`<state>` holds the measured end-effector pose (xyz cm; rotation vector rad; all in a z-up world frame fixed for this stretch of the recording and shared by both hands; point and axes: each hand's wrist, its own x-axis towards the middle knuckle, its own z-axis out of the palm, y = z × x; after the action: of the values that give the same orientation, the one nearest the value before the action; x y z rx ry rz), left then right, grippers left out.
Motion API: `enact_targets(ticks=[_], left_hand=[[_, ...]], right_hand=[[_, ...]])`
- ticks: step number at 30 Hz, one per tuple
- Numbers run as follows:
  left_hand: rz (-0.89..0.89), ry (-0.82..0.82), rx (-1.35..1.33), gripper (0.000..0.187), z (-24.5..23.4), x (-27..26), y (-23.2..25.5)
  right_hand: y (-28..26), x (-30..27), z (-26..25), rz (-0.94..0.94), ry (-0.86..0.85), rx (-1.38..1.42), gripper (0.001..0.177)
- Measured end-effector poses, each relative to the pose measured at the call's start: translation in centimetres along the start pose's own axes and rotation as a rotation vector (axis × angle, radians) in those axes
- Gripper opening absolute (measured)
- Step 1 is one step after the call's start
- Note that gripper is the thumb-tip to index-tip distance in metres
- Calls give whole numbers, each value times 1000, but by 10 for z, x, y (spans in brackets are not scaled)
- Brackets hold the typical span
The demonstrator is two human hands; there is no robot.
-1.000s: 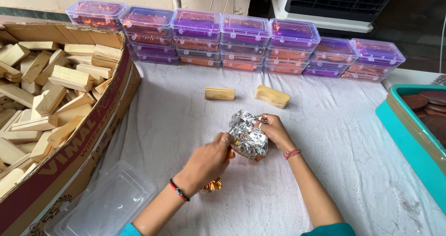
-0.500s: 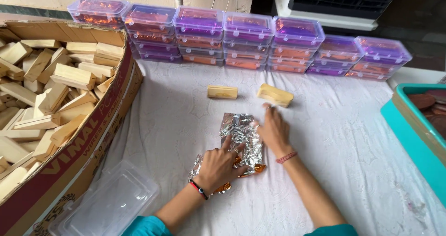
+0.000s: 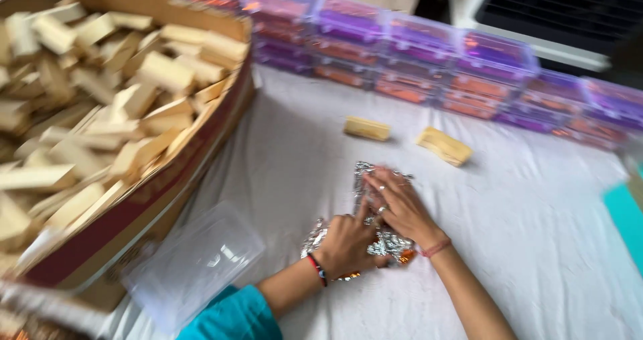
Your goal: Wrapping wooden blocks in foil and plastic, and wiping them with a cloth.
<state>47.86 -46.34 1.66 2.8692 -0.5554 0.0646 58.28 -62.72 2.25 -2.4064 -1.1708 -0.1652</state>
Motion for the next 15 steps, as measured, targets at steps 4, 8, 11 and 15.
enact_targets(ticks=[4, 8, 11, 15], left_hand=[[67, 23, 73, 125, -4, -24, 17], [126, -88, 89, 137, -38, -52, 21], [184, -181, -109, 127, -83, -74, 9], [159, 547, -143, 65, -163, -102, -36]], right_hand=[[6, -7, 5, 58, -35, -159, 63], [4, -1, 5, 49, -4, -100, 76], [7, -1, 5, 136, -49, -138, 63], [12, -1, 10, 67, 3, -121, 66]])
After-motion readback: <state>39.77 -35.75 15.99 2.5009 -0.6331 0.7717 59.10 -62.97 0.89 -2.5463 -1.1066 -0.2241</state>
